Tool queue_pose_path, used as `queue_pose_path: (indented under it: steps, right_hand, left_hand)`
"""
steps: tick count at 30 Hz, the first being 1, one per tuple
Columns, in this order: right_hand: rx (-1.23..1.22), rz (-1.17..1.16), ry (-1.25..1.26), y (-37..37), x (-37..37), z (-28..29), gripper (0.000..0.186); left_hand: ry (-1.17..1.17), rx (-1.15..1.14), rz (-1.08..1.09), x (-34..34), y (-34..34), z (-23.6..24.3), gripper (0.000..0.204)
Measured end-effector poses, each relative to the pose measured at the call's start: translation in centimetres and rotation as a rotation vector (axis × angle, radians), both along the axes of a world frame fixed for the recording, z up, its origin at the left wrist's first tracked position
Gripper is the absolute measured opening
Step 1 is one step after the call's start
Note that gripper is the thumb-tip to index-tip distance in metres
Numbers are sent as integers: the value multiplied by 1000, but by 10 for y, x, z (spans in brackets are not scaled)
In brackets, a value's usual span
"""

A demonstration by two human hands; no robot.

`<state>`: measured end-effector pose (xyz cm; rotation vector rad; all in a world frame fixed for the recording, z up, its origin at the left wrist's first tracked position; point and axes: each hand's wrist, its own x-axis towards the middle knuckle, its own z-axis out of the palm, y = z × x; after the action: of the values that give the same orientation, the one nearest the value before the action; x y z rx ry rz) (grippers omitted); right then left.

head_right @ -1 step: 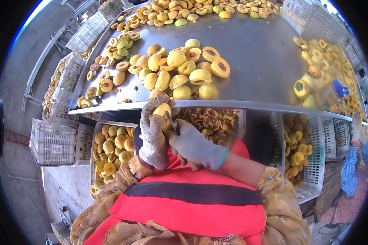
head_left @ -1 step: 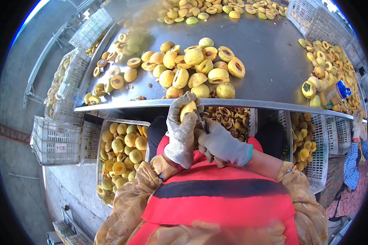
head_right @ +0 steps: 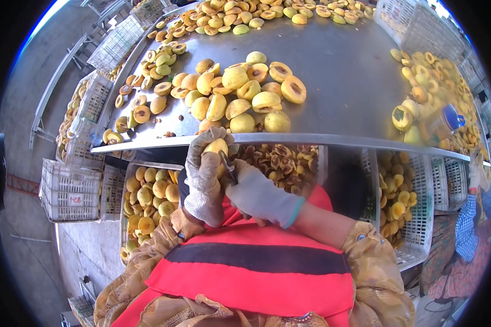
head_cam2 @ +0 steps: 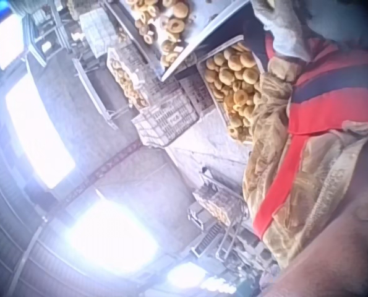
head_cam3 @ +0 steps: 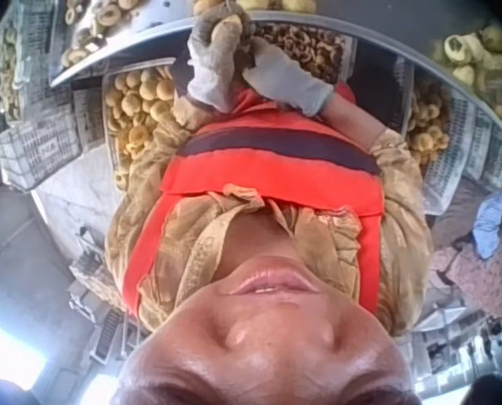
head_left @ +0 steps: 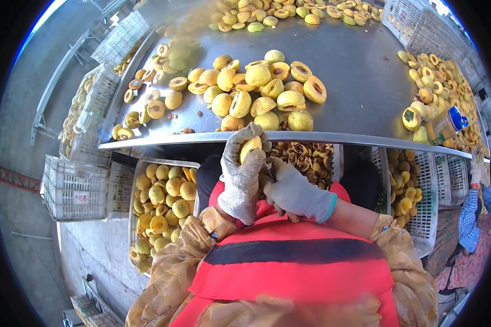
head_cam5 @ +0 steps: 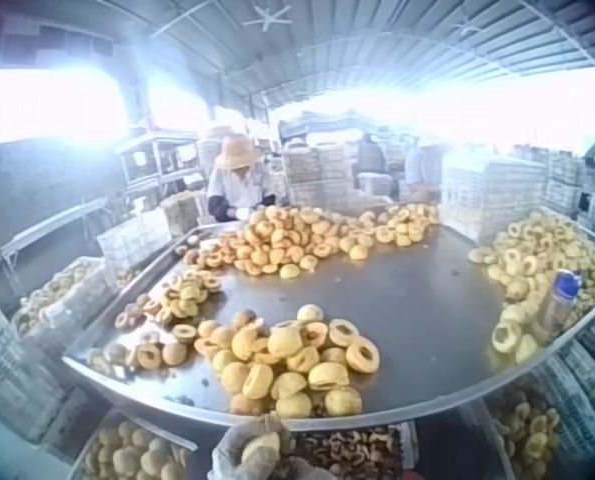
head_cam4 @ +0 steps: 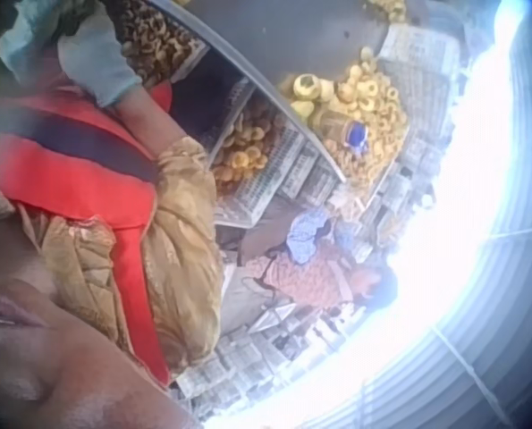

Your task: The person stands at a processing station and repeatedly picks up yellow fruit from a metal tray. Using a small handheld tool, they remove the pit from each piece of fruit and place the pitted fruit onto a conveyor belt while discarding the pits into a bin below.

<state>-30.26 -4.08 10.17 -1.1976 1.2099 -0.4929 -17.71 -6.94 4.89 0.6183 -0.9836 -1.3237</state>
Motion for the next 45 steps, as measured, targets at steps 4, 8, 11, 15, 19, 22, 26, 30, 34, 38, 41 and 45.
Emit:
queue_pose_path:
  steps: [4, 8, 11, 15, 19, 22, 26, 30, 34, 38, 41, 45]
  right_hand:
    - [51, 143, 143, 1, -3, 0, 26]
    - [290, 272, -257, 0, -20, 16, 19]
    - [363, 253, -439, -1, -27, -8, 18]
    - [411, 235, -578, -1, -37, -13, 20]
    - [239, 293, -203, -1, -33, -13, 23]
    - [20, 325, 112, 2, -24, -18, 27]
    - [-721, 363, 449, -8, -75, -109, 31]
    - [137, -40, 187, -1, -68, -64, 17]
    - [167, -219, 155, 5, -82, -79, 19]
    - [130, -222, 240, -4, -69, -80, 18]
    - [129, -208, 310, -17, -52, -75, 18]
    - [159, -238, 346, -22, -47, -83, 18]
  left_hand:
    - [-106, 296, -230, 9, -4, 26, 31]
    - [-225, 375, -542, 24, -18, 30, 41]
    - [-344, 366, -550, 18, -22, 27, 36]
    - [-15, 374, -301, -12, -11, 29, 26]
    - [278, 629, -200, -19, -18, 24, 28]
    - [381, 532, -146, 8, -30, -3, 35]
    - [513, 397, -145, 36, -32, -4, 40]
    - [520, 399, 162, 138, -14, -28, 34]
    - [-207, 516, 803, 276, -24, -75, 35]
    - [-763, 580, 1006, 377, -49, -92, 44]
    - [-1024, 610, 887, 465, -63, -195, 55]
    - [-1777, 775, 628, 430, -75, -174, 50]
